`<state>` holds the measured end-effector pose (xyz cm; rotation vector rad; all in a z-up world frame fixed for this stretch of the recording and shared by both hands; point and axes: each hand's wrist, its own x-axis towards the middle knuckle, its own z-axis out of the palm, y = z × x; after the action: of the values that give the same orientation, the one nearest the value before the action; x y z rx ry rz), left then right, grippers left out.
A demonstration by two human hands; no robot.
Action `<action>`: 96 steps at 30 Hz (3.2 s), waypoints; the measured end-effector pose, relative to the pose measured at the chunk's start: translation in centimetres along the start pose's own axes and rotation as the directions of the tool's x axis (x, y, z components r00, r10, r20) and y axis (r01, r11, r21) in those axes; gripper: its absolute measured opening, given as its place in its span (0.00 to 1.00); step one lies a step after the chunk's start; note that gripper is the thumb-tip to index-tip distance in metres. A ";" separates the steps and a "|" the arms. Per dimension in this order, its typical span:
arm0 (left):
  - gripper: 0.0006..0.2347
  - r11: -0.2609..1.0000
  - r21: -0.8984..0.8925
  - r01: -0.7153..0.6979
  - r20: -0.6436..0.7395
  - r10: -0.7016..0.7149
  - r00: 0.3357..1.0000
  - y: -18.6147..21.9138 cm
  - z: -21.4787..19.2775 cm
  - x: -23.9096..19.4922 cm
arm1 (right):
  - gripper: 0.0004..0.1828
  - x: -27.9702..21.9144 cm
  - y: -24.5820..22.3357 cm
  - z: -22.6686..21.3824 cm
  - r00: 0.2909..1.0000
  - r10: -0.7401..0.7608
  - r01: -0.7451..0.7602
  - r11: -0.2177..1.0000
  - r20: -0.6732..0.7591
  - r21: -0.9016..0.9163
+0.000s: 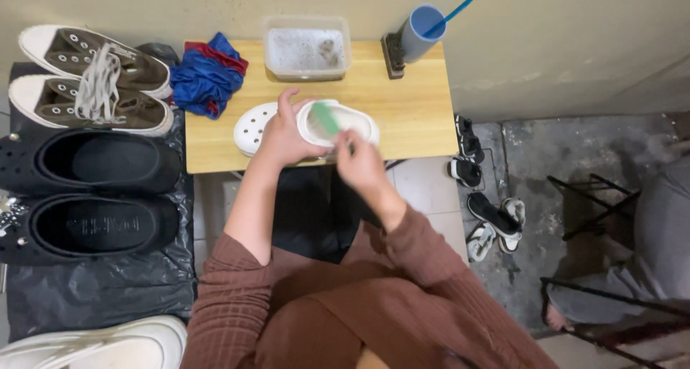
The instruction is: The person scrubs a white clog-style shoe with a green brush, repeatedly dipping the brush into a container of soapy water. They clean the sole, sides, and interior of the shoe while seated at a small wooden table.
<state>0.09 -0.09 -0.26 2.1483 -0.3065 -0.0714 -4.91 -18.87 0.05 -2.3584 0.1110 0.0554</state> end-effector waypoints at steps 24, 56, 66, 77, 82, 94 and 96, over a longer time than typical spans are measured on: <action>0.54 0.998 0.049 0.028 0.006 -0.029 1.000 -0.1 0.3 0.0 | 0.12 3.2 3.7 0.8 0.984 -0.026 0.044 0.994 -0.178 0.096; 0.51 0.991 0.118 0.065 0.051 -0.071 0.996 1.2 -0.7 0.6 | 0.18 1.8 3.1 -4.2 0.997 0.071 -0.073 0.946 -0.016 -0.315; 0.50 0.991 0.087 0.100 0.069 -0.106 0.992 2.6 -1.2 0.4 | 0.13 0.7 0.7 -8.4 0.969 -0.099 0.217 0.783 0.228 -0.583; 0.45 0.988 0.114 0.101 0.127 -0.115 0.985 2.3 -1.7 0.6 | 0.12 10.0 0.6 -1.7 0.860 -0.333 0.496 0.726 0.387 -0.477; 0.44 0.990 0.093 0.110 0.137 -0.122 0.983 3.7 -2.0 0.3 | 0.09 11.6 4.5 -6.0 0.859 -0.324 0.507 0.644 0.396 -0.572; 0.42 0.964 0.193 0.181 0.161 -0.213 0.964 3.6 -2.2 0.6 | 0.09 11.6 6.5 -2.7 0.379 -0.924 0.814 0.303 0.058 -0.495; 0.42 0.970 0.198 0.142 0.149 -0.173 0.974 2.8 -1.6 0.8 | 0.14 11.8 7.5 -5.2 0.355 -0.933 0.715 0.226 0.065 -0.662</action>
<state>0.56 -0.55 3.01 2.3560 -0.2442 -0.3259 6.13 -28.60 -2.35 -2.6544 -1.2666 -1.0556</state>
